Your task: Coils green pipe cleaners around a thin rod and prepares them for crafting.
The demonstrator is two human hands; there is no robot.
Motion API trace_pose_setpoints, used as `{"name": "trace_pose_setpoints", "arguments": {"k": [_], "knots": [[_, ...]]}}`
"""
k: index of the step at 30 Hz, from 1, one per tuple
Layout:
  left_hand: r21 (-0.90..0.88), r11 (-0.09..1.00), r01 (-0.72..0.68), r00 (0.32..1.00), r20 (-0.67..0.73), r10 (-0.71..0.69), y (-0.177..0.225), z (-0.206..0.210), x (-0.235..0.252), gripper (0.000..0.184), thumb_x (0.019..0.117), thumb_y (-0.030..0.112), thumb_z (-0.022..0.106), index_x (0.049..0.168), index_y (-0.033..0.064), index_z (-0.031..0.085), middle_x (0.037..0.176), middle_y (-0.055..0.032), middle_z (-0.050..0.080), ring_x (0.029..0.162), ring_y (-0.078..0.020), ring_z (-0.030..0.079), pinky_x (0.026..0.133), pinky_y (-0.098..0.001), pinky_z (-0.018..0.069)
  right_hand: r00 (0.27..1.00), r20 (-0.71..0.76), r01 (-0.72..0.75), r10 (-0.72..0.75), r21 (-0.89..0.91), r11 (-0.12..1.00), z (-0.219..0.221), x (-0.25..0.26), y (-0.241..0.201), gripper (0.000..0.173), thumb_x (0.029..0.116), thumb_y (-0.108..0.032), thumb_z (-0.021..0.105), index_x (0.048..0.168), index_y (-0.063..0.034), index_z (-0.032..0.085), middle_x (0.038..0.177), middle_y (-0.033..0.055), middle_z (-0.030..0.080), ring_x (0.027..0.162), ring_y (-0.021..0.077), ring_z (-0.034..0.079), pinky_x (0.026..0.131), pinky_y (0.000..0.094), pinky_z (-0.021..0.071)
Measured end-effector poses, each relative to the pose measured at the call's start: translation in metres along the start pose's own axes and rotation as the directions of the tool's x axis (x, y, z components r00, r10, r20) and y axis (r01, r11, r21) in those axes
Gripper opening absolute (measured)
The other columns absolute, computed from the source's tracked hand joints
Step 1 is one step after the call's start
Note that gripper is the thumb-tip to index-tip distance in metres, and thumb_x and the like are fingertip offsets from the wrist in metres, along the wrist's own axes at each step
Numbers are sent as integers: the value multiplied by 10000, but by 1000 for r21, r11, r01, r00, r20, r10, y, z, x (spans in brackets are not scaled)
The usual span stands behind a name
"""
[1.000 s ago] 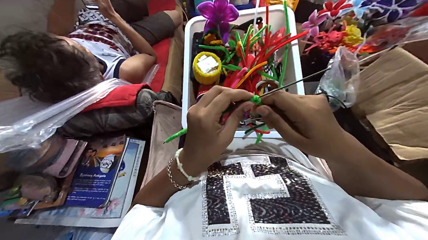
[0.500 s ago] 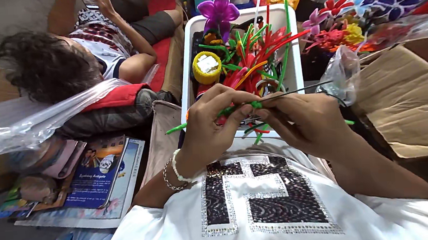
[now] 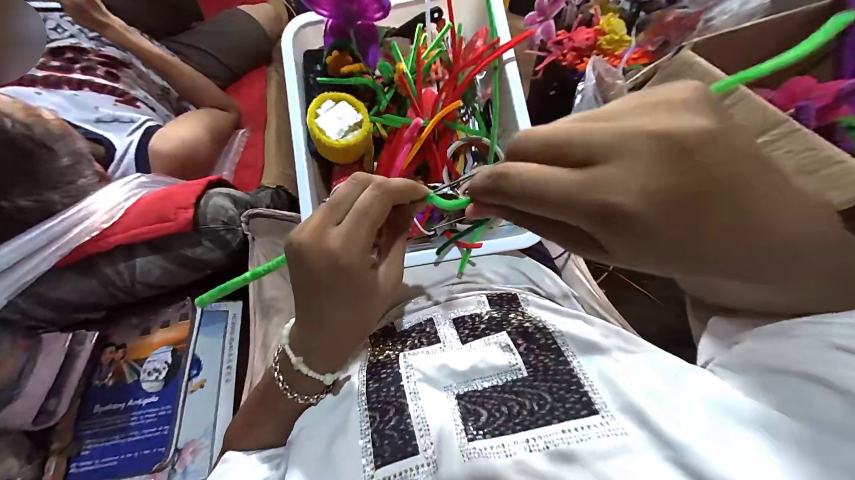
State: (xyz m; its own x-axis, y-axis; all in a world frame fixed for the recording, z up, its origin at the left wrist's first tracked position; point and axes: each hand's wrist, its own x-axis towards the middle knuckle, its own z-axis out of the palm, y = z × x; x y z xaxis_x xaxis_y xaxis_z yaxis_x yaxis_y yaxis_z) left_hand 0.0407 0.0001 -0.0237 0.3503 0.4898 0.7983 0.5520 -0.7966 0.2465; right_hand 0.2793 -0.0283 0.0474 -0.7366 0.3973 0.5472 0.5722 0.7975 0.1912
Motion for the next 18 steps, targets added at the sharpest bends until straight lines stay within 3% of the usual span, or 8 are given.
{"name": "trace_pose_setpoints", "arguments": {"k": [4,7,13,18], "knots": [[-65,995,-82,997,1,82,0,-2,0,96,959,80,687,998,40,764,972,-78,727,842,-80,665,699,-203,523,998,52,29,-35,104,994,-8,15,25,255,1057,-183,495,1024,-102,735,828,53,652,677,197,626,538,375,443],[-145,979,-140,990,-10,140,0,-2,1,89,958,69,685,995,21,750,972,-88,714,845,-78,650,696,-194,503,998,44,44,-55,214,976,-1,25,47,251,1051,-214,519,995,-116,743,868,17,694,748,106,641,647,306,494],[-136,976,-170,977,-156,148,1,-3,-1,83,981,72,662,1017,19,714,975,-68,667,851,-55,603,703,-161,461,997,60,17,-57,526,850,37,24,65,237,1041,-213,554,978,-56,721,756,-25,636,635,-9,529,582,177,437],[44,992,-120,964,-235,127,-3,-3,1,112,978,58,676,1058,15,740,981,-94,673,869,-95,624,718,-195,482,990,123,-27,-62,614,789,53,11,42,217,1047,-183,552,954,-56,700,751,-26,605,646,13,537,584,187,457]]}}
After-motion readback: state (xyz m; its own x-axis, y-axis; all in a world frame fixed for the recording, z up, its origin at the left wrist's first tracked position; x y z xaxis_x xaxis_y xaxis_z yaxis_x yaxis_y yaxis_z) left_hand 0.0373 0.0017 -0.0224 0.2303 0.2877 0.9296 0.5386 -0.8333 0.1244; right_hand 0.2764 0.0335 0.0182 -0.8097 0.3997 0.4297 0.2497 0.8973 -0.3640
